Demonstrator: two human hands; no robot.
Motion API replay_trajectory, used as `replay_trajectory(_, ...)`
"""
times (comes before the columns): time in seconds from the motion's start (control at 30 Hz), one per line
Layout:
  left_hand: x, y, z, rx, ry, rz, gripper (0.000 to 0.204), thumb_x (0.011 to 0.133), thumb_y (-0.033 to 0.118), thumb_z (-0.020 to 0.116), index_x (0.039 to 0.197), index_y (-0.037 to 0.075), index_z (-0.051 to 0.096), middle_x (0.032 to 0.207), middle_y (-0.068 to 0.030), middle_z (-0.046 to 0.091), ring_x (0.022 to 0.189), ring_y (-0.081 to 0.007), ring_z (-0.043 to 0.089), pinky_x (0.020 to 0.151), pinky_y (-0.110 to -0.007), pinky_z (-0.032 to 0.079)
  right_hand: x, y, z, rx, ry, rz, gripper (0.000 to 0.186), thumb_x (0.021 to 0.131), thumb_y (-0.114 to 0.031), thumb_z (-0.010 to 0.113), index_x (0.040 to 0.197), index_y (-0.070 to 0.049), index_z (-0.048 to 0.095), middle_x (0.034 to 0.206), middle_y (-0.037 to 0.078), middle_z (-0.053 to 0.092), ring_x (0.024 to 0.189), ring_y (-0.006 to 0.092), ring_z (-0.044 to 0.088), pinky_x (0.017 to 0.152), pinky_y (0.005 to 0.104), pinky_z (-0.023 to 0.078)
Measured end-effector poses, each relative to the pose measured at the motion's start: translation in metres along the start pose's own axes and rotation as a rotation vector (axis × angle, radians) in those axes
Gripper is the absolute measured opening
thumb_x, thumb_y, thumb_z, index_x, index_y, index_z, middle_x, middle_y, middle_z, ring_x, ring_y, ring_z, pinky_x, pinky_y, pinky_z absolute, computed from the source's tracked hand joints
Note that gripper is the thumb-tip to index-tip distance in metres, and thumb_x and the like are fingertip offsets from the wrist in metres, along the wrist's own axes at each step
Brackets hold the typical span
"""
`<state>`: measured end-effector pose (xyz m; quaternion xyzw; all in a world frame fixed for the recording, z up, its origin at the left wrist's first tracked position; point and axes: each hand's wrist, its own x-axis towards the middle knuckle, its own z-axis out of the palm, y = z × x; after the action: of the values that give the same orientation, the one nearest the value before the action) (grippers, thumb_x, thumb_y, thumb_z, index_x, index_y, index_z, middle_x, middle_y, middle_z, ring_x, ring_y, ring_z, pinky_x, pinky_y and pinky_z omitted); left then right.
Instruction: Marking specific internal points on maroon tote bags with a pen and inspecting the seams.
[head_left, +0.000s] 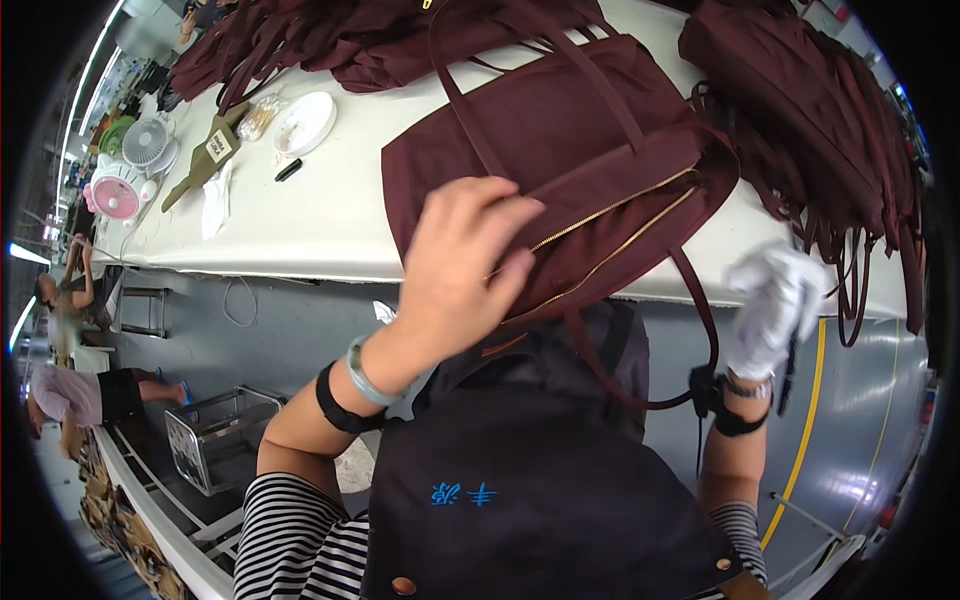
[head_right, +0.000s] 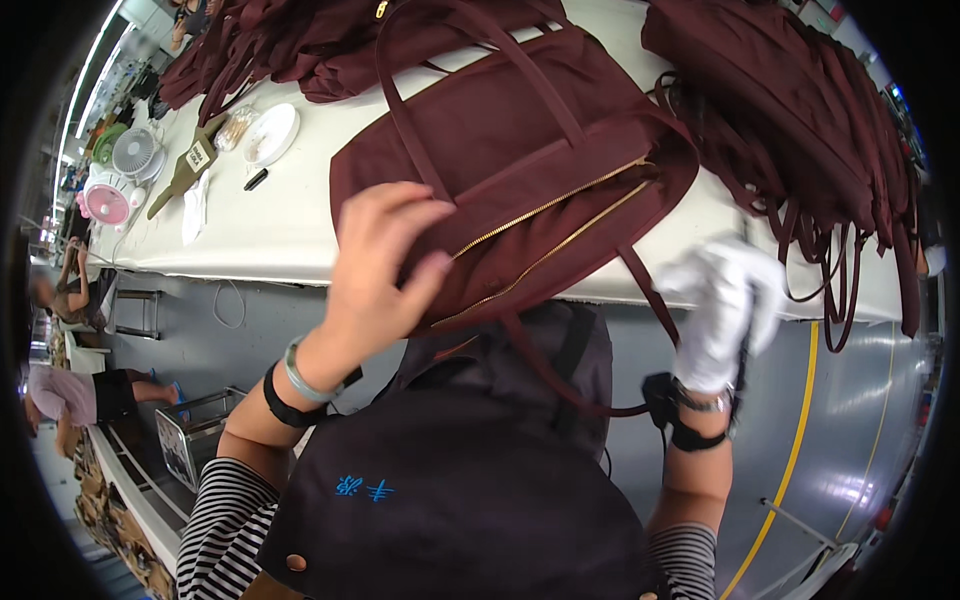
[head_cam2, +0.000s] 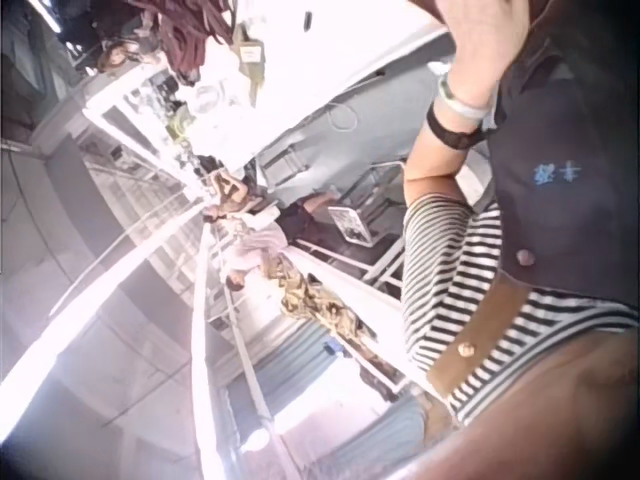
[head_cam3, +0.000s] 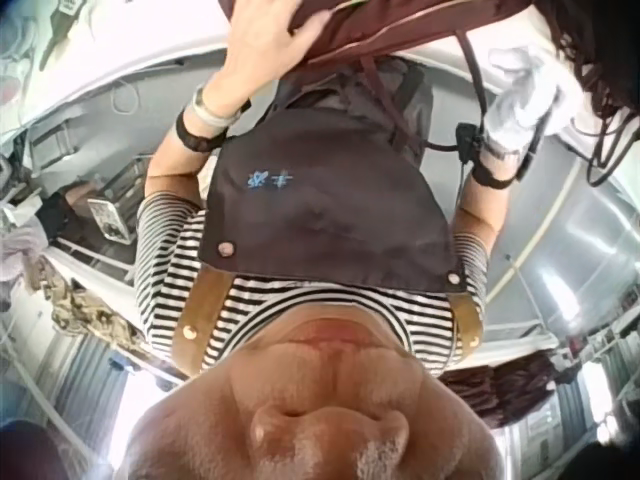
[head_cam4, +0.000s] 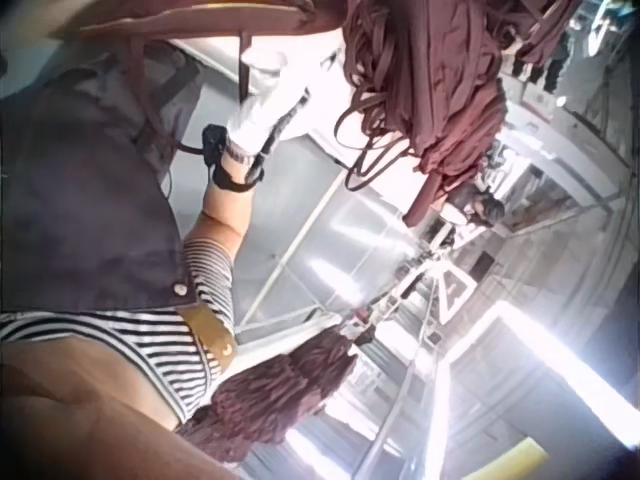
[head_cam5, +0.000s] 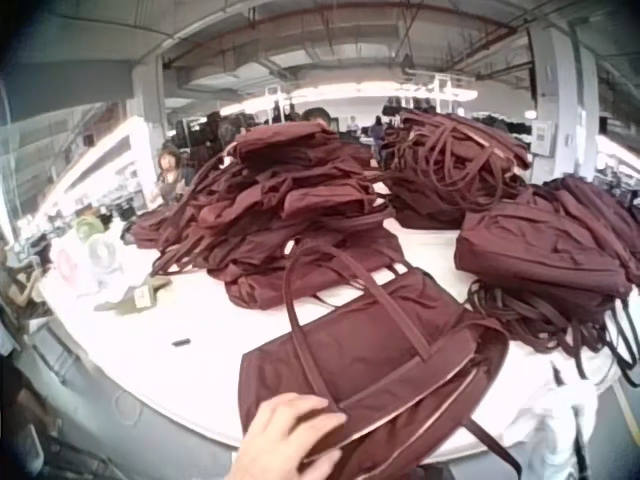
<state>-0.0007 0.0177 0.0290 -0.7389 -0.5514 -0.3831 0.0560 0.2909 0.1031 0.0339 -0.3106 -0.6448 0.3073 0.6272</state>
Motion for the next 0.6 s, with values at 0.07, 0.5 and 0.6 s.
replay_trajectory(0.07, 0.000, 0.004, 0.014, 0.094, -0.181, -0.041, 0.049, 0.070, 0.009, 0.076, 0.117, 0.008, 0.062, 0.123, -0.0112, 0.056, 0.116, -0.0340, 0.050, 0.096, -0.042, 0.045, -0.001, 0.004, 0.032, 0.200, -0.159, 0.127, 0.016, 0.095, -0.015, 0.053, 0.098, 0.000, 0.059, 0.074, 0.012, 0.064, 0.060, 0.0181, 0.064, 0.058, 0.0286, 0.051)
replay_trajectory(0.5, 0.015, -0.046, 0.034, -0.636, -0.064, -0.658, 0.027, 0.090, 0.000, 0.059, 0.114, 0.007, 0.067, 0.108, -0.0091, 0.067, 0.086, -0.0160, 0.064, 0.085, -0.029, 0.049, -0.009, 0.046, 0.114, 0.583, -0.227, 0.256, 0.023, 0.097, -0.018, 0.049, 0.097, 0.002, 0.062, 0.071, 0.010, 0.065, 0.061, 0.0181, 0.066, 0.054, 0.0246, 0.047)
replay_trajectory(0.6, 0.012, -0.042, 0.033, -0.196, -0.113, -0.273, 0.031, 0.084, -0.003, 0.061, 0.112, 0.008, 0.067, 0.119, -0.0073, 0.062, 0.093, -0.0216, 0.063, 0.088, -0.031, 0.050, -0.011, 0.047, 0.113, 0.531, -0.226, 0.269, 0.025, 0.097, -0.020, 0.049, 0.097, 0.002, 0.062, 0.069, 0.010, 0.065, 0.059, 0.0181, 0.066, 0.052, 0.0244, 0.046)
